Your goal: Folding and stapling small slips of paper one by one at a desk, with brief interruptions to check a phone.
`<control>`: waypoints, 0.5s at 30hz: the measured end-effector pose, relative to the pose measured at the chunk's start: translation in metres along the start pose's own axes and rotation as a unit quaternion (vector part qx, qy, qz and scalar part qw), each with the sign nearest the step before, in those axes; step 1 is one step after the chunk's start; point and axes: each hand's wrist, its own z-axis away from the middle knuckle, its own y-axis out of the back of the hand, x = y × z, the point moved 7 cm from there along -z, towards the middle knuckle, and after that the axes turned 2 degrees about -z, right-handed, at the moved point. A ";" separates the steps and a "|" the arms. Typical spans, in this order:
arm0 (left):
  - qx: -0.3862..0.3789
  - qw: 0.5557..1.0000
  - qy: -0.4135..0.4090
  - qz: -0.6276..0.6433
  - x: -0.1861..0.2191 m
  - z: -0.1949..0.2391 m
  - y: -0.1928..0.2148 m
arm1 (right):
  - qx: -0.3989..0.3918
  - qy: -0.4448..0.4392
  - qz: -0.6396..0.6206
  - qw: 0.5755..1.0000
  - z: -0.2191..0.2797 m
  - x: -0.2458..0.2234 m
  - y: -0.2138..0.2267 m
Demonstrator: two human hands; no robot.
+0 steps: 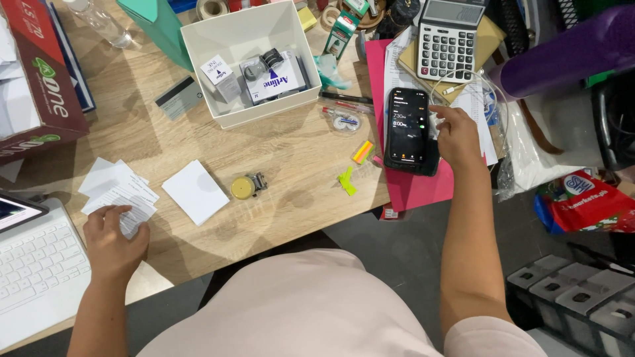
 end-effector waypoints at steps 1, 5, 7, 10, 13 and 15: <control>0.000 1.000 -0.001 0.000 -0.001 -0.001 0.001 | 0.000 -0.001 0.000 1.000 0.001 -0.003 0.001; -0.037 0.999 -0.013 0.005 -0.003 -0.005 0.003 | -0.011 -0.029 -0.008 1.000 0.002 -0.002 0.000; -0.071 0.997 0.008 0.009 -0.008 -0.006 0.003 | -0.009 -0.027 -0.018 0.999 0.003 -0.002 -0.001; -0.143 0.986 0.073 0.044 -0.020 -0.007 -0.005 | -0.013 -0.021 -0.016 1.000 0.003 -0.004 -0.001; -0.151 0.981 0.108 0.056 -0.024 -0.009 -0.007 | -0.012 -0.016 -0.004 1.000 0.002 -0.004 0.001; -0.163 0.974 0.143 0.063 -0.025 -0.010 -0.007 | -0.004 0.012 0.020 1.000 0.001 -0.007 0.002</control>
